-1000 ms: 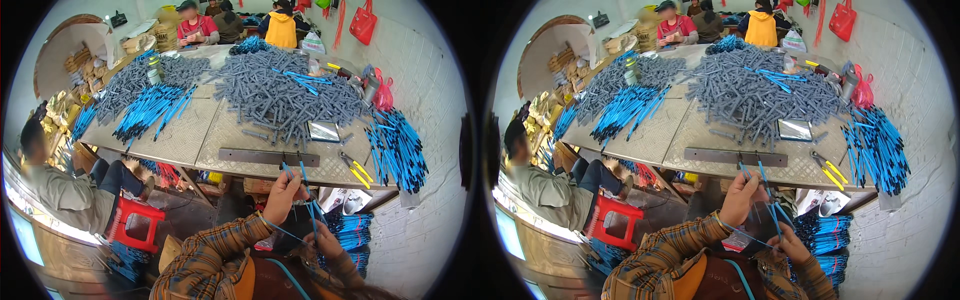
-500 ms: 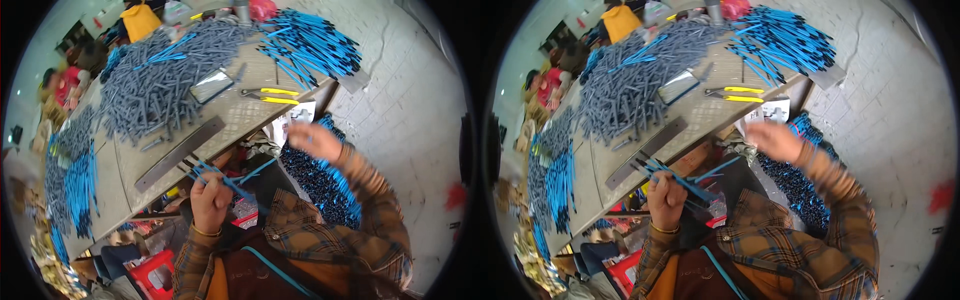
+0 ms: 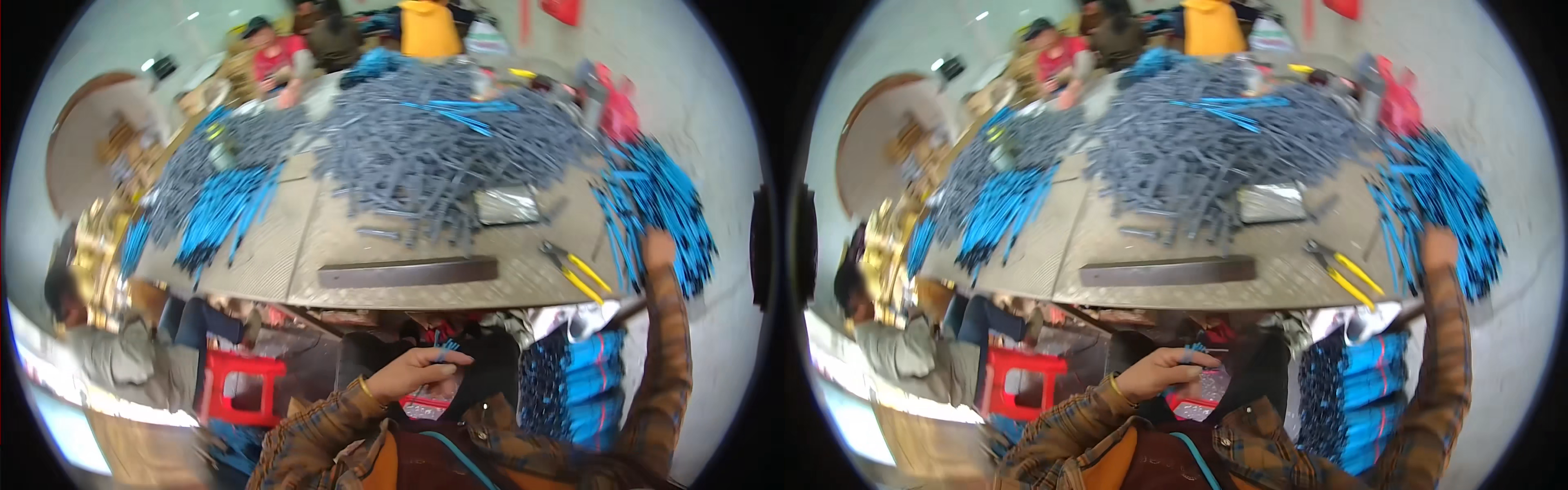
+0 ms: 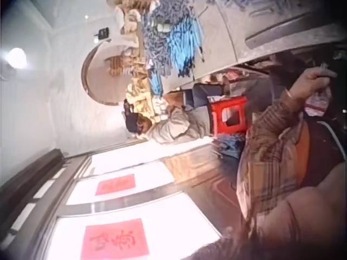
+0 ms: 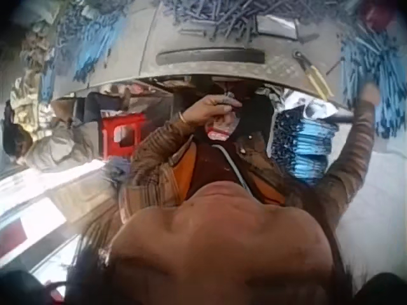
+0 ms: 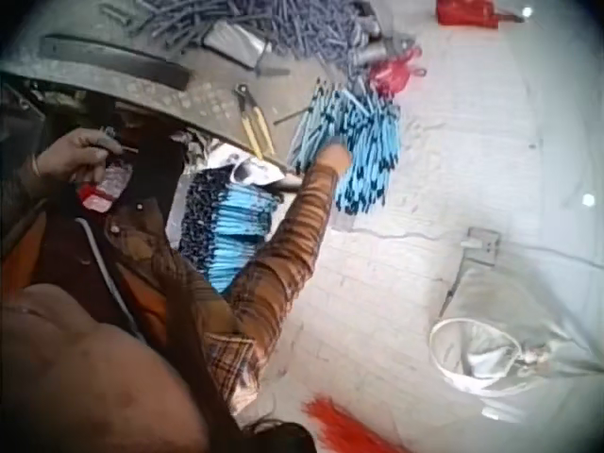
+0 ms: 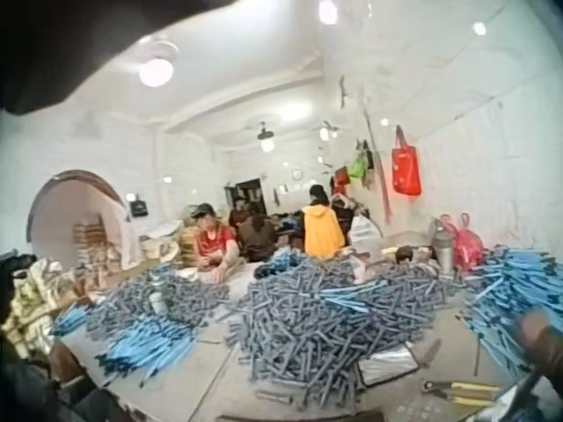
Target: The person bundles small blue plastic components by securing them with pliers and grouping them with rubber bands.
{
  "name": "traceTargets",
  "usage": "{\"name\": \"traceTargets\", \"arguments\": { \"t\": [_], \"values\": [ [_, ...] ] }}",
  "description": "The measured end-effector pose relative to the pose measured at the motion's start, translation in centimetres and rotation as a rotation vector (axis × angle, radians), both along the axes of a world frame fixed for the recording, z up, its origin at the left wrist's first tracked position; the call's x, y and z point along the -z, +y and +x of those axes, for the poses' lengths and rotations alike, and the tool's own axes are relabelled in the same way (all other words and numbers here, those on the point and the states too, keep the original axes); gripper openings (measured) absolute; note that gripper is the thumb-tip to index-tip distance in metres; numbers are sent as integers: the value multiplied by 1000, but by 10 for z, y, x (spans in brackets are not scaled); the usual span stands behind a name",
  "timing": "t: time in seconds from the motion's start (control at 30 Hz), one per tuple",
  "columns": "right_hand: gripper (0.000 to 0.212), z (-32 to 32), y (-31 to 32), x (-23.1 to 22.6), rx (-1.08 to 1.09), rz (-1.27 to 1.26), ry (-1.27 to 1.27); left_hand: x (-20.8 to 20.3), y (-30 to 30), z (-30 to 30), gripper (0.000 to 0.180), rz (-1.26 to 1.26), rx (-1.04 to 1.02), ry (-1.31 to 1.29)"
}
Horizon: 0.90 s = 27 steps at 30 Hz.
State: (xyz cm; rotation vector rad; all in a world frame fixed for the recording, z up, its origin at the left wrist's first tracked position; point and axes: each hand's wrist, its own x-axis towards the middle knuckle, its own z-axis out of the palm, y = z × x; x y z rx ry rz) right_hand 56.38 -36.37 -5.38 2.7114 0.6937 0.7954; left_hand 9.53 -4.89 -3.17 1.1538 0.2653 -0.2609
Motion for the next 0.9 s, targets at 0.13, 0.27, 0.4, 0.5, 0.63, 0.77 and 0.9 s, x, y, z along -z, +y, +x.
{"name": "traceTargets", "arguments": {
  "t": [0.13,0.27,0.4,0.5,0.63,0.77,0.9],
  "values": [
    [24,-18,33,-26,-181,376,81,20,-4,0,29,-55,-17,-136],
    [21,-38,44,-47,-329,623,85,33,-7,2,30,-104,56,-126],
    [20,-85,51,-71,-448,694,225,34,-4,-2,31,-108,-37,-203],
    [22,-104,49,-81,-580,1000,628,35,-3,-7,32,-162,-97,-191],
    [18,-265,101,-120,-849,1329,1206,38,6,-16,34,-234,-359,-229],
    [18,-336,119,-76,-872,1237,1715,31,27,-11,35,-390,-478,-421],
    [26,-359,148,-39,-807,1055,1954,2,33,-20,36,-544,-289,-678]
  ]
}}
